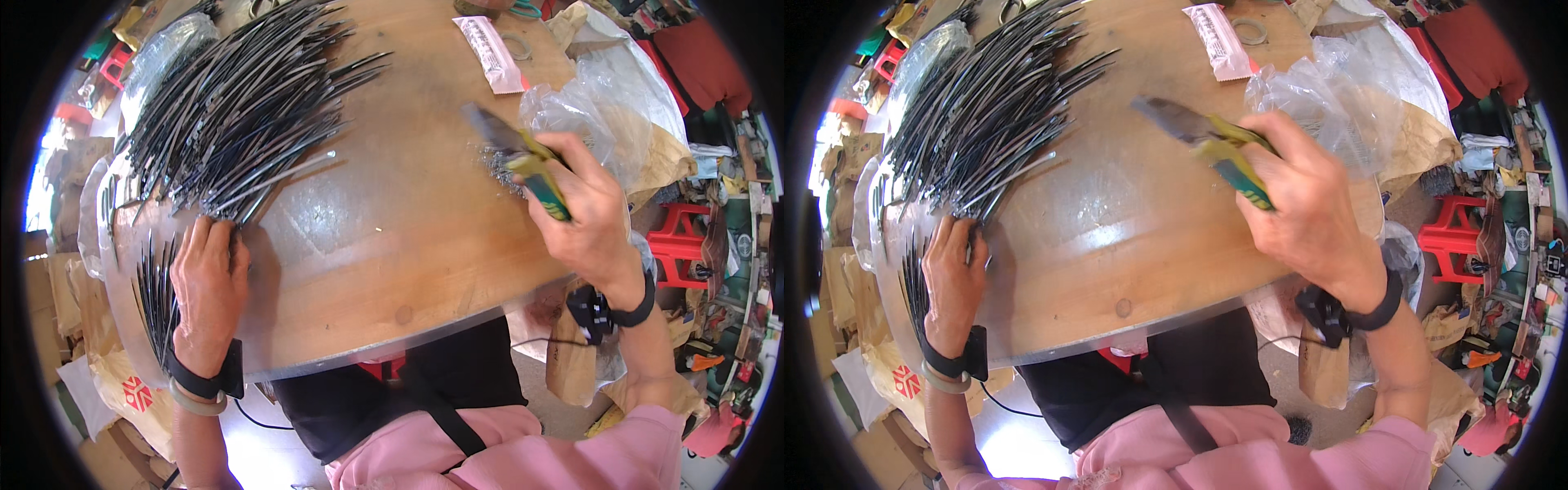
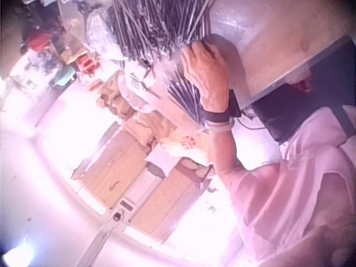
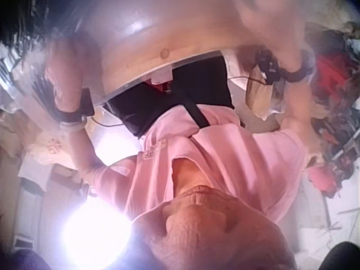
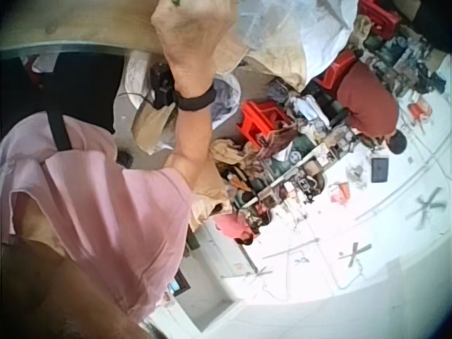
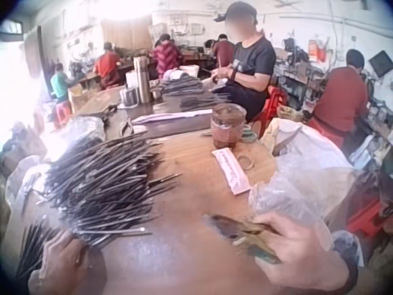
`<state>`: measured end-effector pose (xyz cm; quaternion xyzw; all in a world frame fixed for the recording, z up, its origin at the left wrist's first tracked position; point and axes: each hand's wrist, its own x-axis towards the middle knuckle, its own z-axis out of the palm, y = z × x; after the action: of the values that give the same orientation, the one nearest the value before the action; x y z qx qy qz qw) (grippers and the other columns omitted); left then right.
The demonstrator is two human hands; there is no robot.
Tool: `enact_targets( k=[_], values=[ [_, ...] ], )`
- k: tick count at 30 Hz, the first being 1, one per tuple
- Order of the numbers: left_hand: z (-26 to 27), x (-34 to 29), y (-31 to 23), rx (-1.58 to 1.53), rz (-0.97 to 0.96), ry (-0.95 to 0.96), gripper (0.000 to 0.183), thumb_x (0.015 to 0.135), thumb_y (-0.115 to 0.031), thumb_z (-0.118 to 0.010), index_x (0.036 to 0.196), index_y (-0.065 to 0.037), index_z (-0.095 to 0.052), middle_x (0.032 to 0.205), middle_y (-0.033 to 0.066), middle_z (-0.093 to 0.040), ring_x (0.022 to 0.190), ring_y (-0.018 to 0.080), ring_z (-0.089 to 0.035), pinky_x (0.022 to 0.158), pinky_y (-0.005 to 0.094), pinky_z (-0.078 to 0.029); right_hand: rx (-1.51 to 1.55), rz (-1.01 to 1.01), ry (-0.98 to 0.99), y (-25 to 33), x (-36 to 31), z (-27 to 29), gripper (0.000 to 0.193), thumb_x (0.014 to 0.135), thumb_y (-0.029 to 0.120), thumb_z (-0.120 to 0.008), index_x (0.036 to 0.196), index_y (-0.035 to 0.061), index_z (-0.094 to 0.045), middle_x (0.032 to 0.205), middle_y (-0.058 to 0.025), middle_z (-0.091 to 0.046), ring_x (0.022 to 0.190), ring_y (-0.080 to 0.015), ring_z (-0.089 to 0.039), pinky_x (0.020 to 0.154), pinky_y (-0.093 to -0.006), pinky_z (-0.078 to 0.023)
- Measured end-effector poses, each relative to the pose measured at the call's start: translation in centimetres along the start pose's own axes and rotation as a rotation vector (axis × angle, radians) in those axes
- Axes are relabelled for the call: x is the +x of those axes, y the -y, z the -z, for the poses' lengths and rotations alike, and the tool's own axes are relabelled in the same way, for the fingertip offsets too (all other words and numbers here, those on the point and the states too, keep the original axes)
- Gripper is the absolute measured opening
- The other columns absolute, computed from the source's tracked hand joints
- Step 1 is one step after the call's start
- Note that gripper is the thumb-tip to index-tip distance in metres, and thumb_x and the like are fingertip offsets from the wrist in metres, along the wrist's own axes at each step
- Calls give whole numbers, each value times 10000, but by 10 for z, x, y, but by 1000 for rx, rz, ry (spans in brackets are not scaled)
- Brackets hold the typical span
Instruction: The person processes metal rods at a table by picking up rods, holding them together with pliers, and wrapping wire around them before placing them back into a pile.
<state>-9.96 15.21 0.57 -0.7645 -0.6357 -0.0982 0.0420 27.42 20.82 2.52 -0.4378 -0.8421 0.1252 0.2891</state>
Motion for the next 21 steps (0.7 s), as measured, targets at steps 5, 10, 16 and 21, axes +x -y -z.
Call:
enact_targets(
  k=[5,10,16,21],
  values=[
    [14,-7,-10,-146,22,-44,107,871,-3,-578,977,-1,-583,838,169,-552,755,369,-568,651,441,-454,-269,298,160,-9,8,-9,178,644,-21,-644,818,-21,-608,1026,-144,-583,933,-313,-608,758,-399,-522],
    [21,-33,-21,-356,99,-67,113,894,42,-541,995,27,-588,805,161,-540,681,325,-565,600,383,-444,-351,242,24,10,11,4,189,611,-12,-656,792,-1,-602,1069,-142,-591,960,-304,-609,761,-393,-525],
    [27,-101,-57,-1336,871,97,133,957,-49,-560,1037,24,-637,683,30,-559,463,77,-458,415,209,-327,-246,46,-115,64,8,51,156,767,8,-693,904,-19,-623,1117,-147,-612,960,-230,-628,764,-339,-510],
    [24,-114,-97,-2057,1060,129,481,895,-128,-664,1316,41,-501,722,110,-601,443,144,-472,367,234,-309,750,-227,-428,73,-30,32,138,809,37,-718,926,-20,-674,1091,-145,-627,943,-190,-590,835,-320,-465]
  ],
)
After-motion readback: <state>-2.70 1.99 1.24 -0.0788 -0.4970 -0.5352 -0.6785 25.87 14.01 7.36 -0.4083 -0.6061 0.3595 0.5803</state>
